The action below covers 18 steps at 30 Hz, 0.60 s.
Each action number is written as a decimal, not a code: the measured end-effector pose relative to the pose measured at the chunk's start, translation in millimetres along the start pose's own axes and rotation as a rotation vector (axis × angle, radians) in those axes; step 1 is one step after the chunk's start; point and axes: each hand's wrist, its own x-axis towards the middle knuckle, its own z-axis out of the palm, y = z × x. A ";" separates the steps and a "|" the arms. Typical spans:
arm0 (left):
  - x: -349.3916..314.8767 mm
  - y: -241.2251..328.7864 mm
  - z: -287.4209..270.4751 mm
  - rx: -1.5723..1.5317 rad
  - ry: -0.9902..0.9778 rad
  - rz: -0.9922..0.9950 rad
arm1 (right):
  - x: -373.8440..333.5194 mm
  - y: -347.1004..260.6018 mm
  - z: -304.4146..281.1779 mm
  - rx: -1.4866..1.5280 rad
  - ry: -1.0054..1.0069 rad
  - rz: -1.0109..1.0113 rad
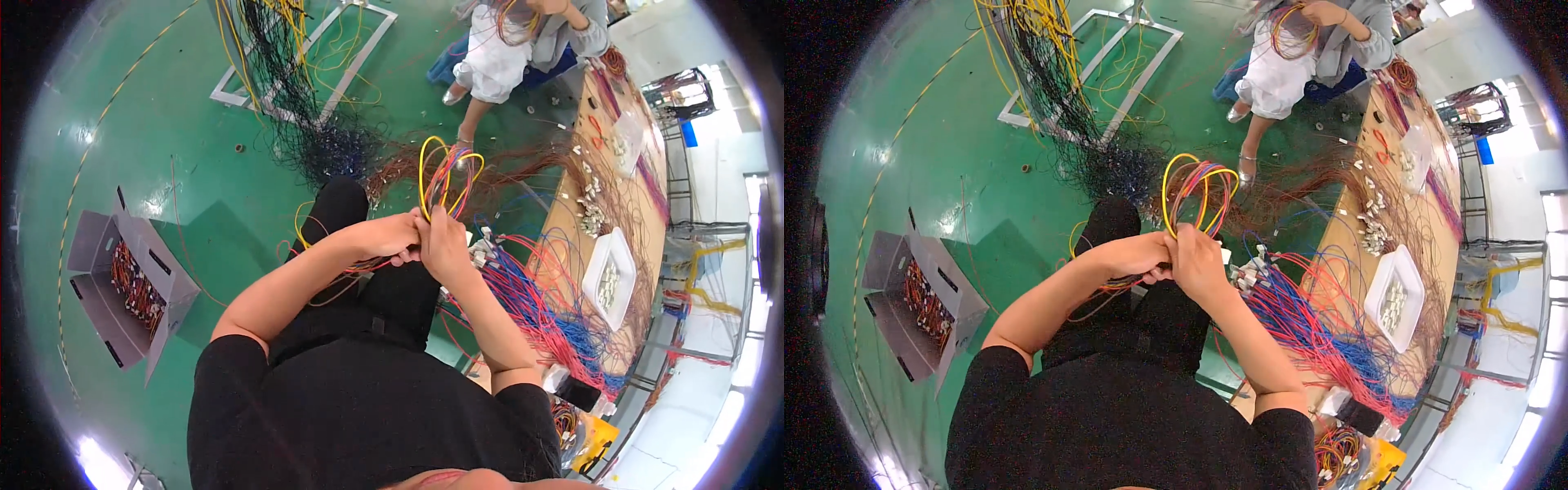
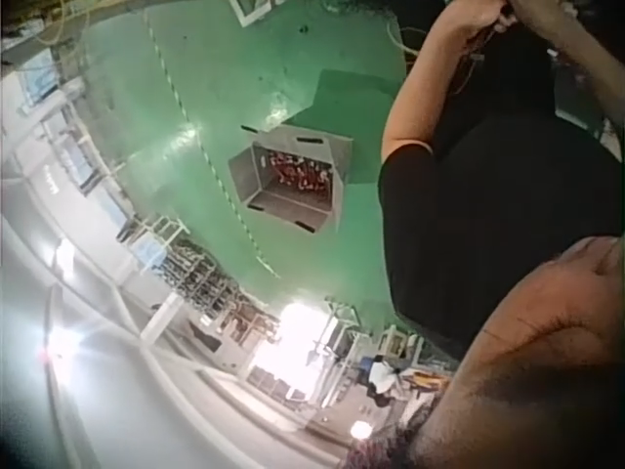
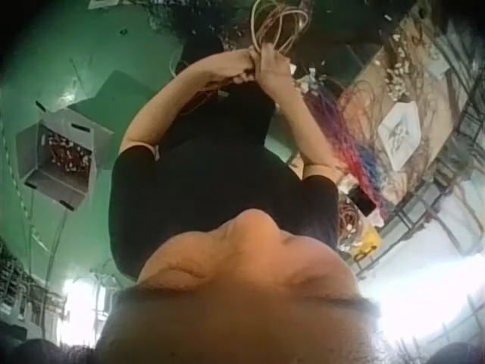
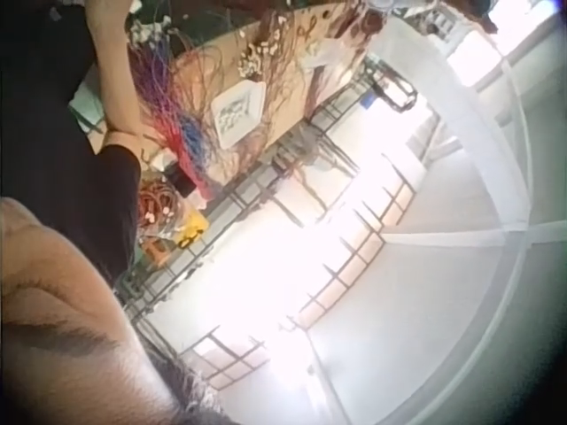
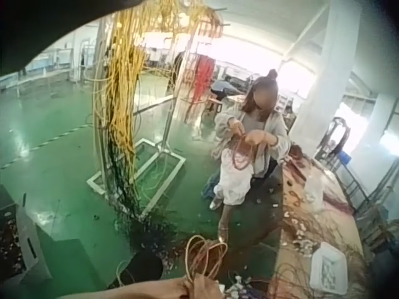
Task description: The recorder is assembling electrical connectors and taping wire bundles for a wiring harness in a factory environment.
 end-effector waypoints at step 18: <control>-45.2 49.0 -35.2 0.945 0.426 0.411 | -7.0 16.3 -18.4 1.270 -0.143 0.725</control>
